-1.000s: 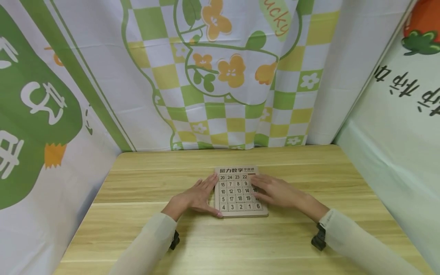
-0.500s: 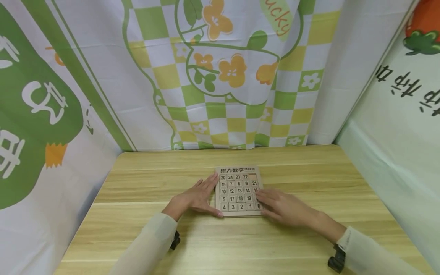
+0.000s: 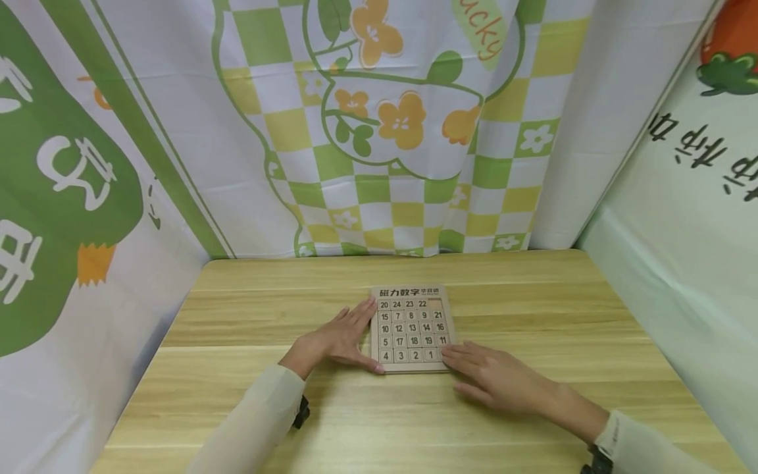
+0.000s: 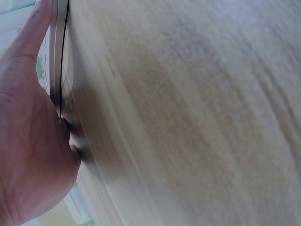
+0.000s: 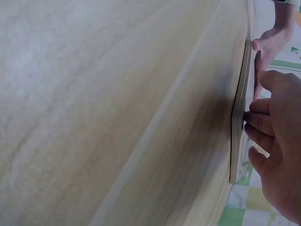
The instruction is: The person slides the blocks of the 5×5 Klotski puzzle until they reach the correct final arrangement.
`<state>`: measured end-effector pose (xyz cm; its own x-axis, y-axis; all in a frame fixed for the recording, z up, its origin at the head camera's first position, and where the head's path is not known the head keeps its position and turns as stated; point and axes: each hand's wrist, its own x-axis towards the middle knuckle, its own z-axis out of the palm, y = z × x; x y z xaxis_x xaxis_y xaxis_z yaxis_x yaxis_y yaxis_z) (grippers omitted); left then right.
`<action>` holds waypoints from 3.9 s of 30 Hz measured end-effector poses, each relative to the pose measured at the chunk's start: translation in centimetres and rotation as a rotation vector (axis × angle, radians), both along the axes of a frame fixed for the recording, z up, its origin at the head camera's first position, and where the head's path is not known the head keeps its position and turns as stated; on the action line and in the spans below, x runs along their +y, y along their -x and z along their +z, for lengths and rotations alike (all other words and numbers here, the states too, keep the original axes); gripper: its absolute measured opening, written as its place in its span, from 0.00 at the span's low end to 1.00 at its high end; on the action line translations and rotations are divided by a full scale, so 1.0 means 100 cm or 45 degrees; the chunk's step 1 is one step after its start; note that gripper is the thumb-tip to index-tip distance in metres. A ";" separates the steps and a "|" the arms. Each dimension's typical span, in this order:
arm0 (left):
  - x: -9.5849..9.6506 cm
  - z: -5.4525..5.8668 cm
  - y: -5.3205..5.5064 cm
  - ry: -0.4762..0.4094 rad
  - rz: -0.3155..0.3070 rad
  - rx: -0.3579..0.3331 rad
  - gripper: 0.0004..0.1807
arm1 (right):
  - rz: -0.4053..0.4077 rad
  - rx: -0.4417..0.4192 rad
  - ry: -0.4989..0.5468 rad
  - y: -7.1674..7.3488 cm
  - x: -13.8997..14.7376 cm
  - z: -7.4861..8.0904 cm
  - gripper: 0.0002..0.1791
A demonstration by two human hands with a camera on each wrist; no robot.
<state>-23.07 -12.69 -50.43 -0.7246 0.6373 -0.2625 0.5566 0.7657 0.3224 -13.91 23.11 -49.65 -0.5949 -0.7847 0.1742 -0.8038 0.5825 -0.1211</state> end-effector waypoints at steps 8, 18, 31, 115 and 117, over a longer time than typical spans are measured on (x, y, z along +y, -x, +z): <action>-0.001 0.001 0.001 0.002 -0.009 -0.019 0.77 | -0.012 0.043 0.004 0.011 -0.001 -0.003 0.32; 0.000 0.002 0.001 0.014 -0.001 -0.024 0.76 | -0.027 -0.028 0.034 0.027 -0.002 -0.005 0.30; 0.001 0.003 0.000 0.020 0.006 -0.025 0.77 | -0.032 -0.054 0.057 0.027 -0.001 -0.006 0.30; -0.001 0.002 0.001 0.018 0.003 -0.025 0.77 | 0.073 -0.218 -0.007 0.066 -0.069 0.020 0.30; 0.000 0.001 0.001 0.018 -0.001 -0.025 0.77 | 0.077 -0.203 -0.006 0.070 -0.073 0.020 0.30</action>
<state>-23.15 -12.72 -50.32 -0.7188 0.6338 -0.2856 0.5509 0.7699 0.3222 -20.94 15.80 -47.68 -0.5661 -0.8207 0.0774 -0.8083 0.5342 -0.2476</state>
